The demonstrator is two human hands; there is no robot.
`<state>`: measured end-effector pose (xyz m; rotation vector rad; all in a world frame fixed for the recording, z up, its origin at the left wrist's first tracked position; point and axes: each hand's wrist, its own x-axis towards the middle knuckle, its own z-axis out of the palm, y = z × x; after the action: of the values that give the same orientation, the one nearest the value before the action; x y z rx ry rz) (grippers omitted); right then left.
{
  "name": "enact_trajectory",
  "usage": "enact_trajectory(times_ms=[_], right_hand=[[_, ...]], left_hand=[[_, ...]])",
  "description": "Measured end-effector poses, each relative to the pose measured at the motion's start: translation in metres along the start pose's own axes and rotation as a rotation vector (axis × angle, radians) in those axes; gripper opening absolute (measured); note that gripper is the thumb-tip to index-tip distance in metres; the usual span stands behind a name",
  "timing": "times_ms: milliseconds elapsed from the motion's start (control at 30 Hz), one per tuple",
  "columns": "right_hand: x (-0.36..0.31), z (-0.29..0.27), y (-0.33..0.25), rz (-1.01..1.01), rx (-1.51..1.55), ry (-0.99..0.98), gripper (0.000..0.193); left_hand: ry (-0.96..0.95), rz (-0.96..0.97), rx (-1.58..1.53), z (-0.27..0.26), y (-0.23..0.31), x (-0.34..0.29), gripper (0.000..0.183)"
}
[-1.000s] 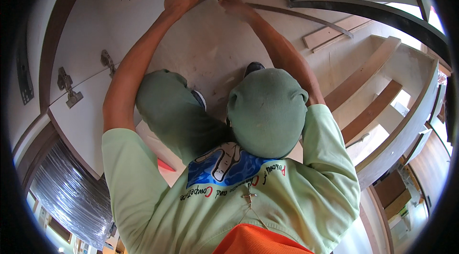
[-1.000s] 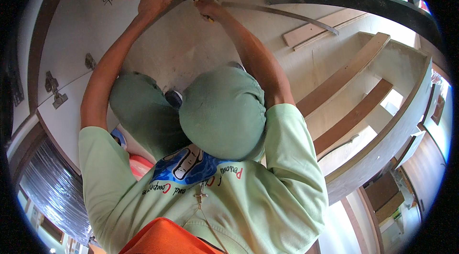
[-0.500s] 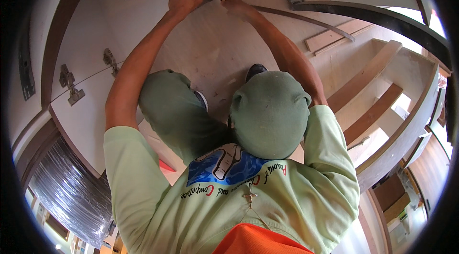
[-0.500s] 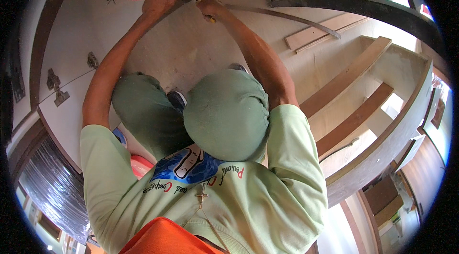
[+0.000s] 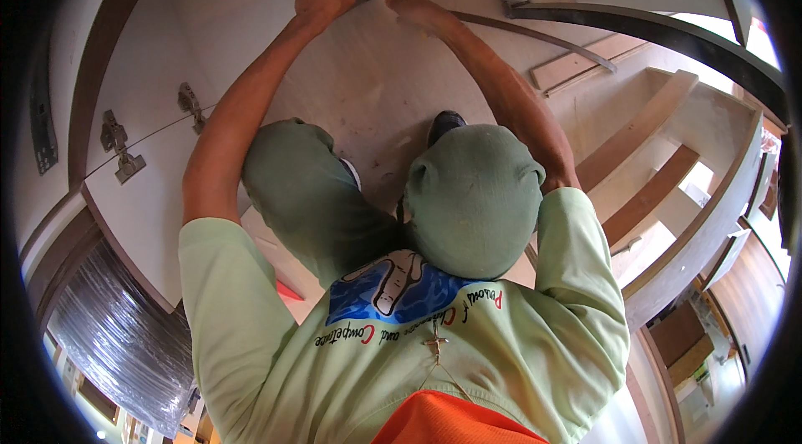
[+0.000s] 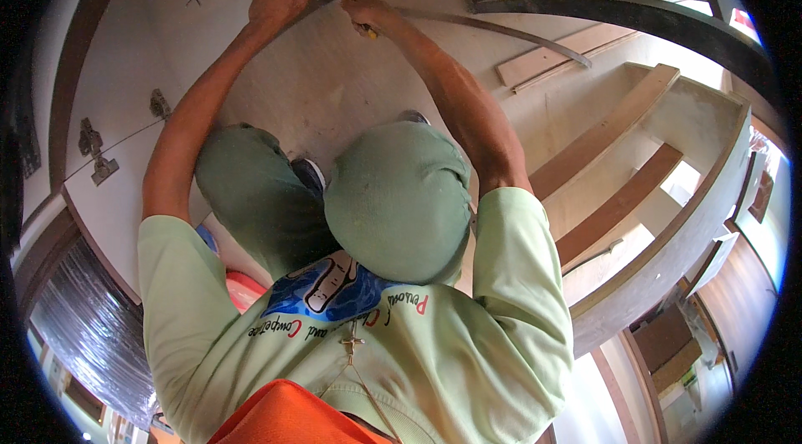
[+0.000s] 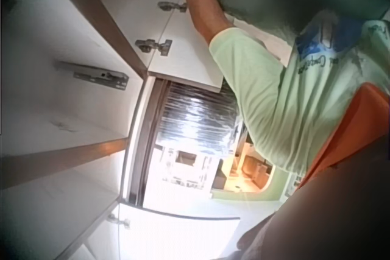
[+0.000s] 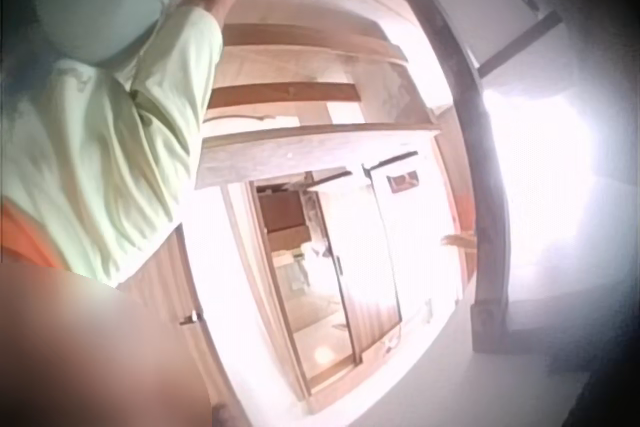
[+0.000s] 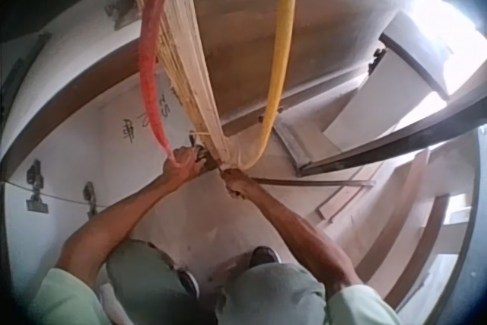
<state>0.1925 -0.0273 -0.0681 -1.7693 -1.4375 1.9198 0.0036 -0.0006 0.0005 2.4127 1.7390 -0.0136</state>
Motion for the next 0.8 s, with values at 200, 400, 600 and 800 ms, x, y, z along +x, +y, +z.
enact_trajectory(times_ms=[200,400,600,800], right_hand=[[-0.013,0.004,-0.006,-0.112,0.081,0.14,0.039],[-0.02,0.003,-0.014,-0.075,0.067,0.107,0.036],[-0.027,0.003,-0.017,-0.061,0.092,0.129,0.035],[-0.035,0.0,-0.022,0.052,0.097,0.017,0.052]], left_hand=[[0.032,0.055,-0.011,0.005,-0.005,0.0,0.032],[-0.039,0.023,-0.02,0.007,-0.008,0.002,0.041],[0.018,0.057,-0.011,0.004,-0.006,0.0,0.038],[0.055,0.076,-0.02,0.002,-0.006,-0.003,0.04]])
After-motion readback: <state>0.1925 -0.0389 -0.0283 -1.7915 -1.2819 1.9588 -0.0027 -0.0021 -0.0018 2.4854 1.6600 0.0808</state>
